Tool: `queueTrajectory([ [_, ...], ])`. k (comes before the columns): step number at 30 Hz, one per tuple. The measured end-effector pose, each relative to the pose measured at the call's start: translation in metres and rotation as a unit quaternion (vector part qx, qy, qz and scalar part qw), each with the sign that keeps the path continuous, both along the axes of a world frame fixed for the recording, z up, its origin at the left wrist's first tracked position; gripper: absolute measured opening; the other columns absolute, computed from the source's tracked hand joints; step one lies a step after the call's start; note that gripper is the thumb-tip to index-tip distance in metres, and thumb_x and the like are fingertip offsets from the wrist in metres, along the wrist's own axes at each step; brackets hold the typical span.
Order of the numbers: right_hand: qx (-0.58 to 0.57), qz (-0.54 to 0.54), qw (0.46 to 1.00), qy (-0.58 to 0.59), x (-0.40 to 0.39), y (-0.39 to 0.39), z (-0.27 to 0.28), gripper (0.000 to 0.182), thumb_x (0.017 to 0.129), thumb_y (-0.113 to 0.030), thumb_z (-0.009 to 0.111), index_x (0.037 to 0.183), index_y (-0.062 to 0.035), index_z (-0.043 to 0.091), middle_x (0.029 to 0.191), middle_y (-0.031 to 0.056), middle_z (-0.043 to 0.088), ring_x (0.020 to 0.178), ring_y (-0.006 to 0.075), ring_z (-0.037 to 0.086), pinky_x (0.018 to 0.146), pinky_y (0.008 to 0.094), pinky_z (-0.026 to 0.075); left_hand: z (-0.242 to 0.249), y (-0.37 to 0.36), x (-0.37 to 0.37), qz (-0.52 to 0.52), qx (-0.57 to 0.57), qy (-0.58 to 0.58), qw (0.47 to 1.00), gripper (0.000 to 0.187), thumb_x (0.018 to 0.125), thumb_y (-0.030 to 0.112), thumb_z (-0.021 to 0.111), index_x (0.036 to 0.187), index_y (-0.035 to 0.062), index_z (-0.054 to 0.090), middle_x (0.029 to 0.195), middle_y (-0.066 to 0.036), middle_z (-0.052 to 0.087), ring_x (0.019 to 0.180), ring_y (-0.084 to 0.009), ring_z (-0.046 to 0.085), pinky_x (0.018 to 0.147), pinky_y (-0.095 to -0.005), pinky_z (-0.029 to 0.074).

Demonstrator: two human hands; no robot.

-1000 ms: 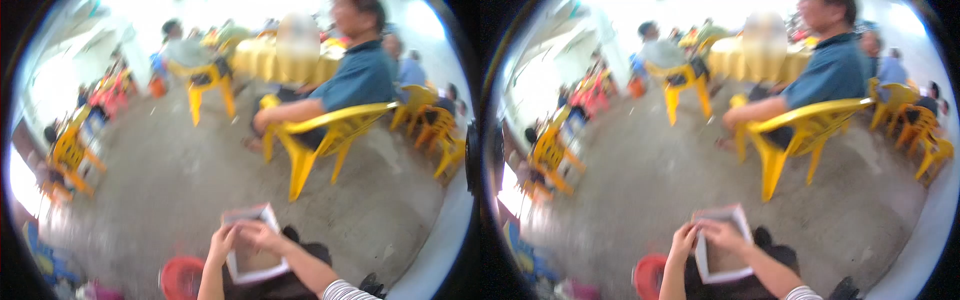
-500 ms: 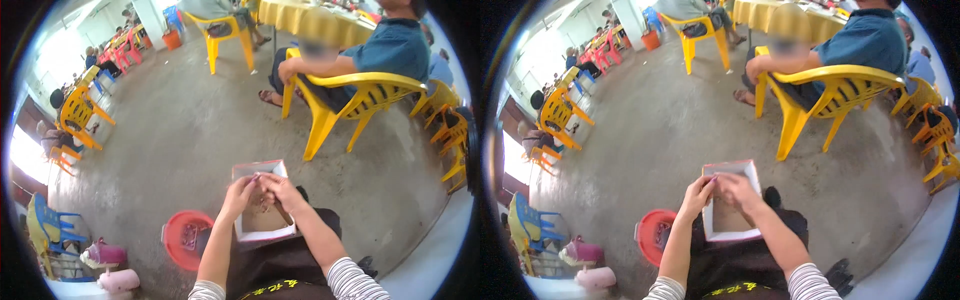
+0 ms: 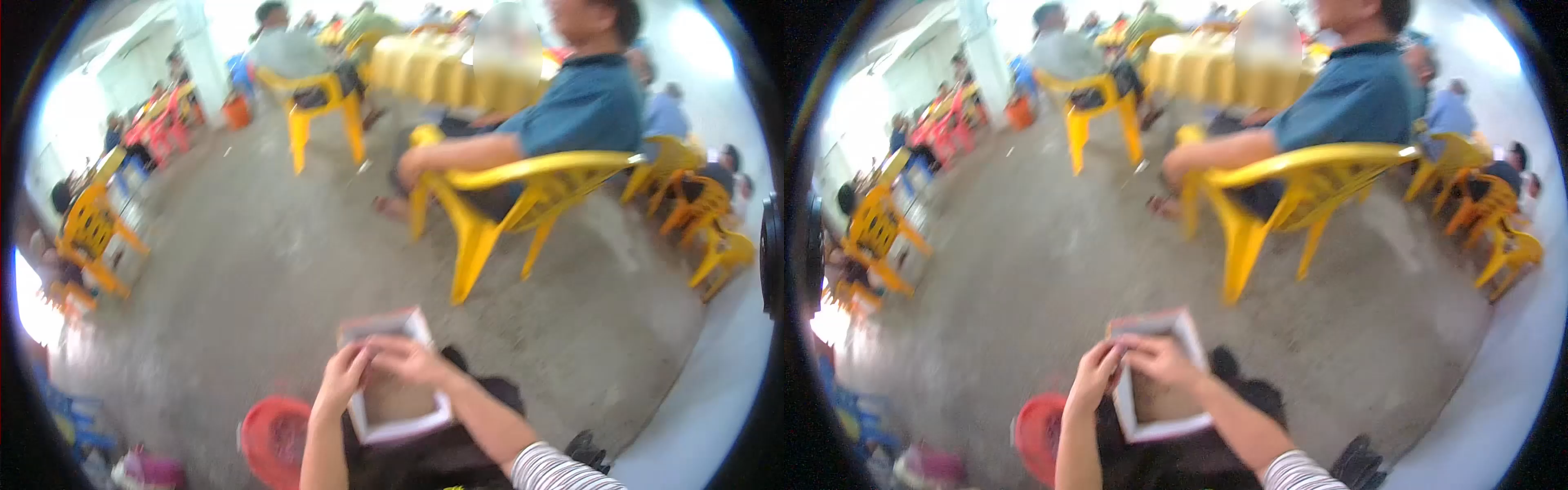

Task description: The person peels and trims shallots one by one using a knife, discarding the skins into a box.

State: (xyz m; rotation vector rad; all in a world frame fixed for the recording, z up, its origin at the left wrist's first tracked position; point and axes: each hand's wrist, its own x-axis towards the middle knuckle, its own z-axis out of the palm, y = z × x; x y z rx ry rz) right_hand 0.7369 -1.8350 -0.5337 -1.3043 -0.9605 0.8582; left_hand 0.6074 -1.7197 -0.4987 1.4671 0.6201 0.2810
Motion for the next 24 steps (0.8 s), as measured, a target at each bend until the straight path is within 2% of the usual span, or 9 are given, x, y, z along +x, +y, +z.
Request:
queueTrajectory([
  [1,-0.006,-0.014,1.0,-0.002,-0.001,0.001,-0.016,0.032,0.091,-0.021,0.06,0.12,-0.0051,0.062,0.116,0.001,0.063,0.107,0.0106,0.055,0.094,0.0279,0.043,-0.003,-0.002,0.001,0.01,0.04,-0.002,0.999,0.022,0.094,0.02,0.056,0.1,0.0002,0.063,0.062,0.004,0.049,0.05,-0.0034,0.044,0.042,-0.0204,0.032],
  [2,-0.176,-0.01,0.981,0.085,-0.007,-0.008,0.03,0.034,0.091,-0.023,0.061,0.121,-0.0063,0.062,0.109,-0.003,0.064,0.102,0.0066,0.053,0.092,0.0245,0.042,-0.009,-0.001,0.0,0.019,0.087,0.002,0.996,0.021,0.093,0.018,0.056,0.098,-0.0011,0.063,0.06,0.003,0.049,0.049,-0.0048,0.044,0.041,-0.0218,0.032],
  [3,-0.07,-0.015,0.997,0.017,-0.007,-0.002,-0.008,0.034,0.092,-0.023,0.062,0.122,-0.0063,0.061,0.104,-0.0056,0.063,0.098,0.0039,0.051,0.09,0.0219,0.041,-0.013,0.0,-0.002,0.023,0.103,0.005,0.994,0.023,0.092,0.018,0.057,0.098,-0.0029,0.064,0.063,-0.001,0.055,0.053,-0.0065,0.048,0.045,-0.0235,0.036],
  [4,0.004,-0.016,0.999,0.032,-0.01,0.001,-0.012,0.036,0.094,-0.027,0.058,0.127,-0.0124,0.059,0.095,-0.0056,0.063,0.068,0.002,0.052,0.057,0.0161,0.041,-0.024,0.003,-0.004,0.026,0.082,0.02,0.996,0.023,0.092,0.017,0.057,0.101,-0.0034,0.064,0.069,-0.004,0.06,0.06,-0.008,0.054,0.05,-0.0241,0.042],
  [10,0.046,-0.164,0.985,-0.014,-0.007,0.022,-0.039,0.034,0.093,-0.025,0.059,0.122,-0.0067,0.061,0.083,-0.0042,0.06,0.063,0.0022,0.046,0.051,0.0203,0.037,-0.076,0.021,0.007,0.051,0.327,-0.023,0.943,0.021,0.094,0.011,0.055,0.112,0.0037,0.062,0.087,-0.006,0.067,0.069,-0.006,0.059,0.052,-0.0178,0.043],
  [13,-0.097,-0.304,0.934,0.159,0.03,0.023,-0.025,0.033,0.094,-0.023,0.058,0.122,-0.0056,0.061,0.084,-0.0021,0.058,0.063,0.0032,0.045,0.052,0.021,0.037,0.03,-0.005,-0.034,-0.029,-0.037,-0.081,0.996,0.018,0.094,0.015,0.055,0.106,0.0052,0.064,0.073,-0.001,0.061,0.057,-0.0043,0.052,0.047,-0.0193,0.039],
  [16,-0.066,-0.239,0.952,0.182,0.035,0.007,0.017,0.035,0.094,-0.026,0.058,0.123,-0.0065,0.06,0.078,-0.0031,0.054,0.058,0.0049,0.041,0.05,0.0212,0.036,0.065,0.016,-0.068,0.16,0.013,-0.114,0.98,0.02,0.094,0.018,0.056,0.108,0.0059,0.064,0.073,0.002,0.059,0.052,-0.0034,0.046,0.042,-0.0167,0.033],
  [20,0.009,-0.158,0.972,0.176,0.023,0.005,0.054,0.04,0.093,-0.031,0.058,0.126,-0.0078,0.055,0.072,-0.0039,0.049,0.055,0.0058,0.041,0.049,0.021,0.035,-0.035,0.105,-0.145,0.288,-0.131,-0.191,0.929,0.025,0.094,0.016,0.055,0.117,0.0079,0.059,0.099,-0.005,0.066,0.057,-0.0055,0.053,0.042,-0.0167,0.036],
  [24,0.189,-0.186,0.943,0.202,0.051,0.015,0.181,0.031,0.094,-0.034,0.055,0.11,-0.0086,0.058,0.071,-0.0025,0.051,0.052,0.0061,0.043,0.049,0.0215,0.037,-0.142,0.104,-0.234,0.382,-0.201,-0.012,0.902,0.029,0.094,0.019,0.054,0.122,0.009,0.055,0.111,-0.005,0.062,0.074,-0.009,0.056,0.052,-0.0182,0.039],
])
